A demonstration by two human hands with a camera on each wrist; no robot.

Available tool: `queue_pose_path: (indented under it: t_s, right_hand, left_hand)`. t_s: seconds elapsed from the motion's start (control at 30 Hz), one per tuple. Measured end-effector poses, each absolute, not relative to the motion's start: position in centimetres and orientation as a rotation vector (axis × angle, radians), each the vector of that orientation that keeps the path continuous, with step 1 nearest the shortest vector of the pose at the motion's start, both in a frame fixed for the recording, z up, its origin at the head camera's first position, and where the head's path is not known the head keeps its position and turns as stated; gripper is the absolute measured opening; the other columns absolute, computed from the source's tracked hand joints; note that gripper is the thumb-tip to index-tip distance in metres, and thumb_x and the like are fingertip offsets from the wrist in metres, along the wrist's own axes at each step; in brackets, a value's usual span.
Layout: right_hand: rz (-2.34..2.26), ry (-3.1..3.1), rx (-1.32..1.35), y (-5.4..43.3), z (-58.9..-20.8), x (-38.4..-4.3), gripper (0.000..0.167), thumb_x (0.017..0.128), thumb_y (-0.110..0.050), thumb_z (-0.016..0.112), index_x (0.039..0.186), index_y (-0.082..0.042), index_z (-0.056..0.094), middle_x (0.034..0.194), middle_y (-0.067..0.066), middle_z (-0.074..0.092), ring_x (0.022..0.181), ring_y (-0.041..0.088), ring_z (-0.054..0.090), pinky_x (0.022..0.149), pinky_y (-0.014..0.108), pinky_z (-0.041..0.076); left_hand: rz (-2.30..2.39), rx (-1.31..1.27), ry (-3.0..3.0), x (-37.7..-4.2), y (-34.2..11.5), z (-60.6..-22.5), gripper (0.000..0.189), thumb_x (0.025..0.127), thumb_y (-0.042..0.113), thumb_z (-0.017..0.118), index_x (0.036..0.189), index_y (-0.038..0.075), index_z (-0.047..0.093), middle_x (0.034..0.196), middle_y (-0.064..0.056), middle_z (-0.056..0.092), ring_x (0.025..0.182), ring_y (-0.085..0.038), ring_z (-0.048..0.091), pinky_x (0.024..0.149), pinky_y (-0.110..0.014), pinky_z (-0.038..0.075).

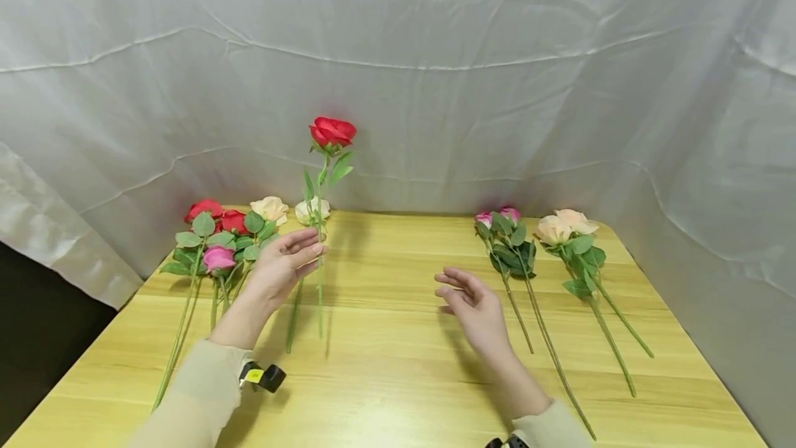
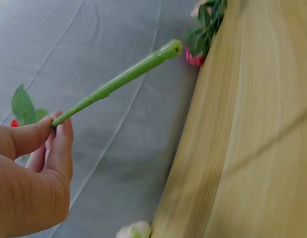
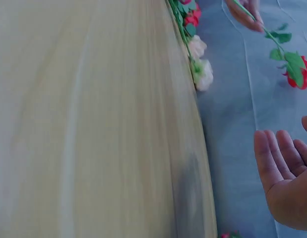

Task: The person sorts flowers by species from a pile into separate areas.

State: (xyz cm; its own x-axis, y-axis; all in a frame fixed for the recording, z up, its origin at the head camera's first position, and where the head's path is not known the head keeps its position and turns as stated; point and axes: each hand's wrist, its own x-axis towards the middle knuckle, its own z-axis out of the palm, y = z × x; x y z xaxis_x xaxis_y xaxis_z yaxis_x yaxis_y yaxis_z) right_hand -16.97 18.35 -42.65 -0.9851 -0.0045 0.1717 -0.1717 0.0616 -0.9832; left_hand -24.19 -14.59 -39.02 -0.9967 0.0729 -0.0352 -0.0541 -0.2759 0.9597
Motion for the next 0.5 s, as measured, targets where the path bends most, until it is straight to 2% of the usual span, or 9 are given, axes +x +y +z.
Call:
queue_pose_path:
  t_s: [0.3,0.5]
  right_hand:
    - [2.176,-2.179,0.212,14.9,-42.9,-17.4,0.038,0.102,0.0,0.062,0.139,0.01,0.056,0.133,0.029,0.064,0.103,0.015,0.072,0.089,0.035,0.064]
    - [2.204,-2.236,0.22,13.0,-43.2,-17.5,0.035,0.101,-0.002,0.064,0.135,0.007,0.06,0.128,0.024,0.067,0.101,0.02,0.071,0.088,0.037,0.064]
  left_hand:
    - [2.545,0.038,1.634,-24.0,-10.2,-39.3,0.036,0.1,-0.011,0.059,0.134,-0.008,0.048,0.109,-0.007,0.06,0.092,-0.013,0.07,0.086,-0.024,0.062]
    - [2.456,0.078,1.619,-23.5,-8.4,-40.1,0.039,0.1,-0.009,0.061,0.136,-0.008,0.047,0.12,-0.012,0.058,0.099,-0.017,0.07,0.086,-0.024,0.062]
